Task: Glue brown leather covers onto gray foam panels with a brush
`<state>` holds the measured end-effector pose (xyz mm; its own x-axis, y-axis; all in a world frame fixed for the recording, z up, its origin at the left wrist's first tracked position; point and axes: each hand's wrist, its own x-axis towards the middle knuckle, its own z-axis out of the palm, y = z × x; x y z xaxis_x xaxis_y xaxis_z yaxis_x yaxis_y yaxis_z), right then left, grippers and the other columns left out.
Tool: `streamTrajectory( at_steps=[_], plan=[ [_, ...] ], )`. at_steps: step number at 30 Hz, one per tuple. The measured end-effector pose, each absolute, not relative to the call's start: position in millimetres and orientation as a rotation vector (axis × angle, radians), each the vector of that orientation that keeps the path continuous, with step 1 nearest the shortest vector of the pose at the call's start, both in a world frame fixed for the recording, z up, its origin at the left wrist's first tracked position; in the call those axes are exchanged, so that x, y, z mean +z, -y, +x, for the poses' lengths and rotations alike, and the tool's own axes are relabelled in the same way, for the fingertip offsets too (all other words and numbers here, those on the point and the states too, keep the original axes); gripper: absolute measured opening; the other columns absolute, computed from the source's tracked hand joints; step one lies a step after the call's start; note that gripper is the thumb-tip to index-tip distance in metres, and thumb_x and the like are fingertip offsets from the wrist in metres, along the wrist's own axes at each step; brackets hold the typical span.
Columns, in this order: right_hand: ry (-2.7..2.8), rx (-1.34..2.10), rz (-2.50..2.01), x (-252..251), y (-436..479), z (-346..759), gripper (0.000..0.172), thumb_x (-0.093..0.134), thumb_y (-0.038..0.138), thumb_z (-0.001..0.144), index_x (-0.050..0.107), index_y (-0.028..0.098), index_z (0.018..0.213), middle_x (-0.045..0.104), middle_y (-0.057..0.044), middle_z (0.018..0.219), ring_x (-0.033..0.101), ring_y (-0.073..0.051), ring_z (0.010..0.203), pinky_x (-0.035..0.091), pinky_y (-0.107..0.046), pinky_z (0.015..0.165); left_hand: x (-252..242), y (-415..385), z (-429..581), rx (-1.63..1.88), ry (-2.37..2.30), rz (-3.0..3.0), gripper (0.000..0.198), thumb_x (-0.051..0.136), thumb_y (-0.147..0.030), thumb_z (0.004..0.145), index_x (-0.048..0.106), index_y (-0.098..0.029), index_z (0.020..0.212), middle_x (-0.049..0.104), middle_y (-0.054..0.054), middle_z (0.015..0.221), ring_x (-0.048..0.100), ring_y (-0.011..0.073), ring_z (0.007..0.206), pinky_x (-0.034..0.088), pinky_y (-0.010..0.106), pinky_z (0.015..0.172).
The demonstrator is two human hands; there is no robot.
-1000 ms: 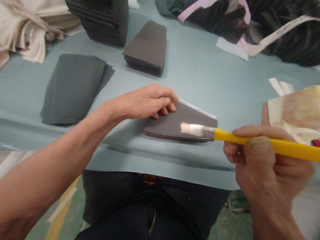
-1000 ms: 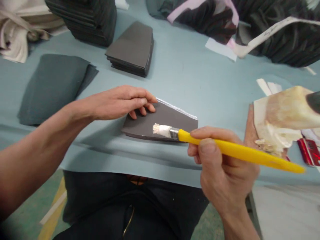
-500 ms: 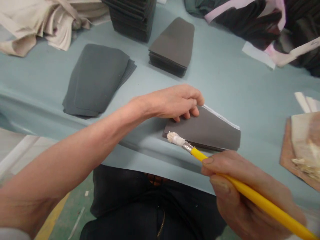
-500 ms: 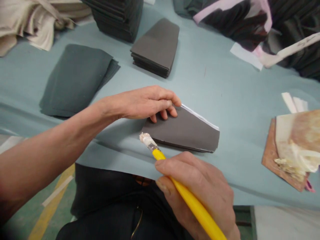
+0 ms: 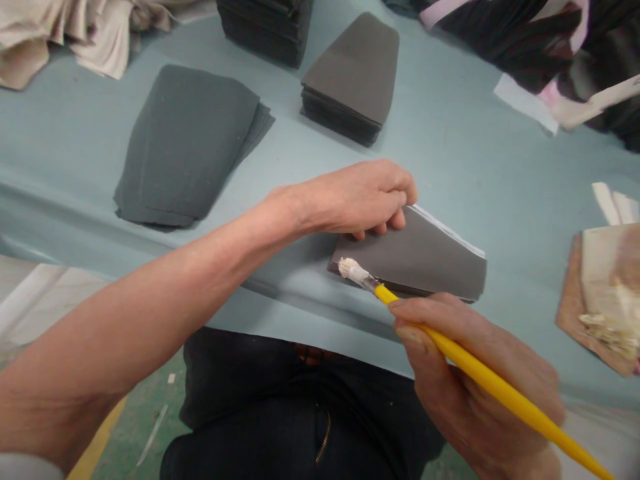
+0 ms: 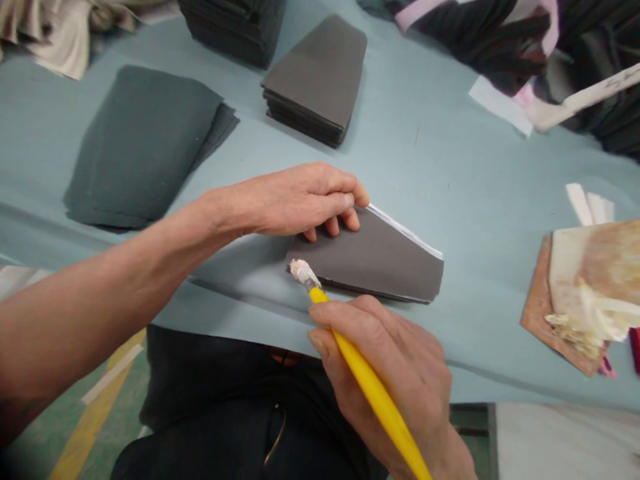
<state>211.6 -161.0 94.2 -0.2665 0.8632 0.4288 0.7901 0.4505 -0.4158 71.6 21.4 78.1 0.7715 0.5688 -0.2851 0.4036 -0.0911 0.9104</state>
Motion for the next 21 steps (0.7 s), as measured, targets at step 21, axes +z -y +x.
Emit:
streamTrajectory(
  at_steps=[21],
  plan=[
    [2.040,0.228,-1.422,94,159,200,0.010,0.064,0.012,0.104,0.067,0.021,0.107,0.079,0.002,0.088,0.073,-0.008,0.067,0.059,-0.016,0.069,75,-21,73,0.198,-0.809,1.714,0.032,0.047,-0.014,0.104,0.076,-0.016,0.117,0.082,0.004,0.114,0.074,0.0146,0.090,0.048,0.018,0.062]
  ],
)
